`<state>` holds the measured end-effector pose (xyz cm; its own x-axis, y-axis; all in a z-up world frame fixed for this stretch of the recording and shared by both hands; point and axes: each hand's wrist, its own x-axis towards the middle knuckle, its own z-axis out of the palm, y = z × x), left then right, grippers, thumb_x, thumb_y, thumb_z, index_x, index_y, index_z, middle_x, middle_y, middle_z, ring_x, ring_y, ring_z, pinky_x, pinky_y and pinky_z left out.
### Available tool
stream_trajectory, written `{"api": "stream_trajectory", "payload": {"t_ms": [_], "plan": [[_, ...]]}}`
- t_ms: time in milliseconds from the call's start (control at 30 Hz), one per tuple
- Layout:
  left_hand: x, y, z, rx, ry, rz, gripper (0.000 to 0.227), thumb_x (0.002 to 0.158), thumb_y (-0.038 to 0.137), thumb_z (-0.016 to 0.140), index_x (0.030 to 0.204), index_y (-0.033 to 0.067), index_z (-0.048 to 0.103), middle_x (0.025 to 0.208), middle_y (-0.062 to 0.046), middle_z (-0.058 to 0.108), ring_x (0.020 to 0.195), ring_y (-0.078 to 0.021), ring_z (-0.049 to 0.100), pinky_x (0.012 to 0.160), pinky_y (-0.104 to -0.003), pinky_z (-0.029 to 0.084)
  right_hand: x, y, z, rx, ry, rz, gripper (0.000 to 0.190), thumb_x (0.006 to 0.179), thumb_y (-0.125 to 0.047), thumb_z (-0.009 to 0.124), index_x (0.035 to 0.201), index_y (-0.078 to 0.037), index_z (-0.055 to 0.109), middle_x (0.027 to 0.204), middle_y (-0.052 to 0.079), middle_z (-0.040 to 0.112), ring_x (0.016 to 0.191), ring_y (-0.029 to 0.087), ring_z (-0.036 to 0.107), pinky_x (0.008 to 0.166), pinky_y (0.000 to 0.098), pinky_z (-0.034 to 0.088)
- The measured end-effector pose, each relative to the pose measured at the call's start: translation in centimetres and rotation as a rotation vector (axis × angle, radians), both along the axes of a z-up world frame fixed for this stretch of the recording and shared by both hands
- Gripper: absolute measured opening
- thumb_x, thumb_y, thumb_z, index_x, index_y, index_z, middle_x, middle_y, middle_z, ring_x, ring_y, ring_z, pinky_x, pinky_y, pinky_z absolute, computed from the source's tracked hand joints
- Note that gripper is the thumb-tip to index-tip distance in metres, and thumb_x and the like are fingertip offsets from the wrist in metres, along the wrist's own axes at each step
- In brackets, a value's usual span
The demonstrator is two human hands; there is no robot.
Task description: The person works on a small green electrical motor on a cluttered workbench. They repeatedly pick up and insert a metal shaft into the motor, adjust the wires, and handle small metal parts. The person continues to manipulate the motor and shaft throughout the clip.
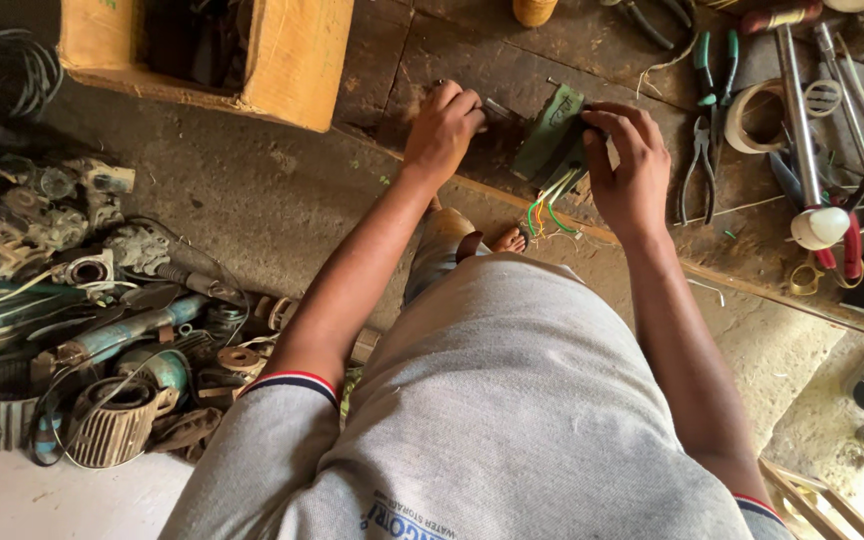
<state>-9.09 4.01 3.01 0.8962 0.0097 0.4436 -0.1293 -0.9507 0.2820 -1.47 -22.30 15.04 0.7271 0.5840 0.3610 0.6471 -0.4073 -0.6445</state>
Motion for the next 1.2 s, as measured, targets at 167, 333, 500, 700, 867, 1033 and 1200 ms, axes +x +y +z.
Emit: {"api": "stream_trajectory", "payload": {"t_ms": [167,333,500,700,867,1033,1200], "plan": [[0.4,-0.2,-0.6,-0.095,0.103,0.007,0.011,0.096,0.016,0.070,0.094,0.0054,0.068,0.106,-0.005,0.058,0.105,-0.0265,0.056,0.091,-0.040,0.050,0.0,-0.1,0.2,0.010,-0.010,0.012,0.018,0.103,-0.002,0.069,0.121,-0.005,0.072,0.128,0.012,0.070,0.117,0.033,0.067,0.099,0.0420,0.055],[0.4,-0.2,-1.0,0.146,0.158,-0.027,0.006,0.093,0.013,0.062,0.096,0.0099,0.066,0.105,-0.007,0.058,0.105,-0.0283,0.055,0.088,-0.042,0.051,0.2,-0.4,0.3,0.036,-0.018,0.012,0.017,0.102,-0.002,0.070,0.119,-0.004,0.072,0.126,0.012,0.071,0.116,0.034,0.067,0.099,0.0421,0.055],[-0.1,-0.6,-1.0,0.470,0.127,-0.015,0.026,0.089,0.015,0.061,0.112,0.0032,0.062,0.111,-0.011,0.059,0.107,-0.0279,0.055,0.087,-0.040,0.051,0.8,-0.8,0.2,0.053,-0.014,0.004,0.017,0.102,-0.002,0.070,0.119,-0.004,0.072,0.122,0.013,0.072,0.114,0.034,0.069,0.097,0.0416,0.056],[0.4,-1.3,2.8,0.080,0.060,0.014,0.029,0.092,-0.001,0.059,0.121,0.0029,0.058,0.110,-0.014,0.060,0.104,-0.0312,0.054,0.090,-0.040,0.051,1.6,-1.1,0.8,0.063,-0.011,-0.002,0.016,0.102,-0.003,0.071,0.118,-0.004,0.072,0.117,0.013,0.073,0.108,0.034,0.070,0.092,0.0411,0.056],[4.1,-3.6,9.6,-0.330,-0.165,-0.029,0.008,0.102,0.002,0.058,0.106,0.0057,0.052,0.098,-0.010,0.063,0.097,-0.0316,0.062,0.089,-0.043,0.047,3.2,-1.8,2.3,0.185,-0.021,0.003,0.014,0.105,0.000,0.070,0.119,-0.003,0.072,0.115,0.014,0.072,0.106,0.032,0.072,0.090,0.0376,0.057],[9.0,-9.1,12.2,-0.966,0.071,-0.352,0.007,0.109,0.007,0.060,0.110,0.0029,0.055,0.093,-0.004,0.061,0.089,-0.0139,0.061,0.084,-0.029,0.054,4.8,-1.1,2.6,0.368,0.098,0.010,0.020,0.103,0.005,0.071,0.122,-0.001,0.073,0.113,0.010,0.070,0.103,0.018,0.070,0.086,0.0267,0.057],[11.7,-10.4,10.3,-1.095,0.235,-0.376,0.005,0.108,0.009,0.062,0.108,0.0041,0.060,0.095,0.002,0.064,0.088,-0.0073,0.057,0.080,-0.026,0.051,5.2,-2.4,2.2,0.429,0.157,-0.063,0.016,0.104,0.006,0.074,0.119,0.000,0.071,0.110,0.006,0.069,0.097,0.008,0.070,0.081,0.0207,0.055]]}}
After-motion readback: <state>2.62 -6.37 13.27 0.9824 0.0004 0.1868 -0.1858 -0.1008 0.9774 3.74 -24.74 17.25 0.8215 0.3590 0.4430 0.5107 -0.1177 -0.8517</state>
